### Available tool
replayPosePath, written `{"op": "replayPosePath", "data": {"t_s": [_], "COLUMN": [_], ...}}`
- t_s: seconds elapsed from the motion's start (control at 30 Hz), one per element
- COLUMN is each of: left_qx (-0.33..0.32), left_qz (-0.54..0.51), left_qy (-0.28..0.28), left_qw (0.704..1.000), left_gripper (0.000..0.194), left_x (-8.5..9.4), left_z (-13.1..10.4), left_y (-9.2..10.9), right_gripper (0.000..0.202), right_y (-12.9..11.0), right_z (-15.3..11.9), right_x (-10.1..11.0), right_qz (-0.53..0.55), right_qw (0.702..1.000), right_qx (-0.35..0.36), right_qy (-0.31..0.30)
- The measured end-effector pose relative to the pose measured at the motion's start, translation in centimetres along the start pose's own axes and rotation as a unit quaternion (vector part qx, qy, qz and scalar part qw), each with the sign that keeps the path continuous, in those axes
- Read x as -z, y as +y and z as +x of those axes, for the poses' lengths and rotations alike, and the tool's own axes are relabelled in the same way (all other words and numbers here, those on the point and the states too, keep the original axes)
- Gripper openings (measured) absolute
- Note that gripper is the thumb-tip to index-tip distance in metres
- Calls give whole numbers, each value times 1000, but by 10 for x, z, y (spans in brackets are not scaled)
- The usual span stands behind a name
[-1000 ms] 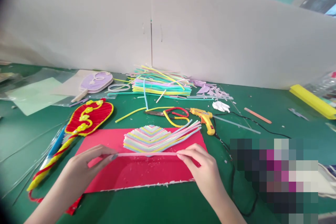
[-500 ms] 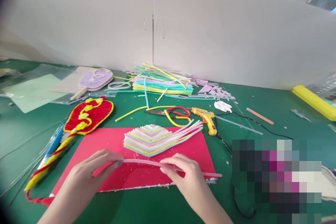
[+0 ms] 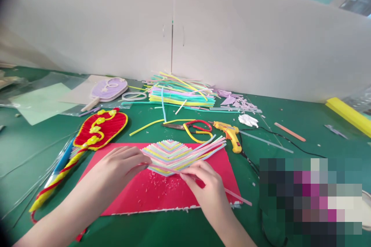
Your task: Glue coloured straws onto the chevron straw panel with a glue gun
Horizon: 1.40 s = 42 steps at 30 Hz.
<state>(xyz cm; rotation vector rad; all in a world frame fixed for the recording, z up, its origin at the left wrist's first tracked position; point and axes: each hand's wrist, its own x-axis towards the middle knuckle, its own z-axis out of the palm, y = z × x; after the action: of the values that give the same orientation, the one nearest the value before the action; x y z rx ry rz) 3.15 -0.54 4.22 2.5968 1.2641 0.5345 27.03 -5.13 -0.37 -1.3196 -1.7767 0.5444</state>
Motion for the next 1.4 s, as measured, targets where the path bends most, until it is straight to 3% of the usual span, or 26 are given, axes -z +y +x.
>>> {"op": "replayPosePath", "data": {"t_s": [0.1,0.23,0.4,0.53,0.67,0.7,0.8,0.87,0.93,1.0,1.07,1.1,1.2,1.27,1.4], "left_qx": [-32,-133,-243,-282,-310,-303,-188,-218,-328,-356,-431,-433,-355,-281,-203], "left_qz": [68,129,94,71,16,12,46,63,66,68,108,113,138,156,195], "left_qy": [17,110,97,104,93,72,39,47,68,76,95,95,79,55,44], "left_qw": [997,977,961,951,946,950,980,973,940,929,891,889,921,945,959], "left_gripper": [26,31,33,31,33,34,37,37,35,35,33,32,35,39,54], "left_x": [-3,-21,-32,-31,-47,-54,-72,-73,-64,-48,-34,-30,-30,-37,-49], "left_z": [0,-9,-16,-17,-1,7,30,39,37,26,9,-1,-28,-41,-55], "left_y": [-1,10,24,34,74,90,132,143,134,110,82,69,47,42,39], "right_gripper": [16,17,12,10,10,10,9,10,13,16,17,18,18,15,12], "right_y": [0,2,6,10,18,20,24,24,22,19,16,15,13,11,8], "right_z": [-2,-5,-6,-7,-10,-11,-12,-12,-12,-11,-11,-11,-10,-10,-11], "right_x": [-1,-3,-9,-14,-19,-20,-21,-20,-19,-17,-16,-15,-14,-13,-11], "right_qz": [-17,-32,-44,-60,-70,-75,-82,-80,-76,-74,-70,-68,-67,-74,-92], "right_qw": [1000,999,998,996,995,995,994,994,994,995,995,995,994,993,989], "right_qx": [18,41,46,60,64,66,69,67,70,71,73,74,81,94,117], "right_qy": [2,10,14,7,18,21,21,18,20,18,19,20,14,2,-13]}}
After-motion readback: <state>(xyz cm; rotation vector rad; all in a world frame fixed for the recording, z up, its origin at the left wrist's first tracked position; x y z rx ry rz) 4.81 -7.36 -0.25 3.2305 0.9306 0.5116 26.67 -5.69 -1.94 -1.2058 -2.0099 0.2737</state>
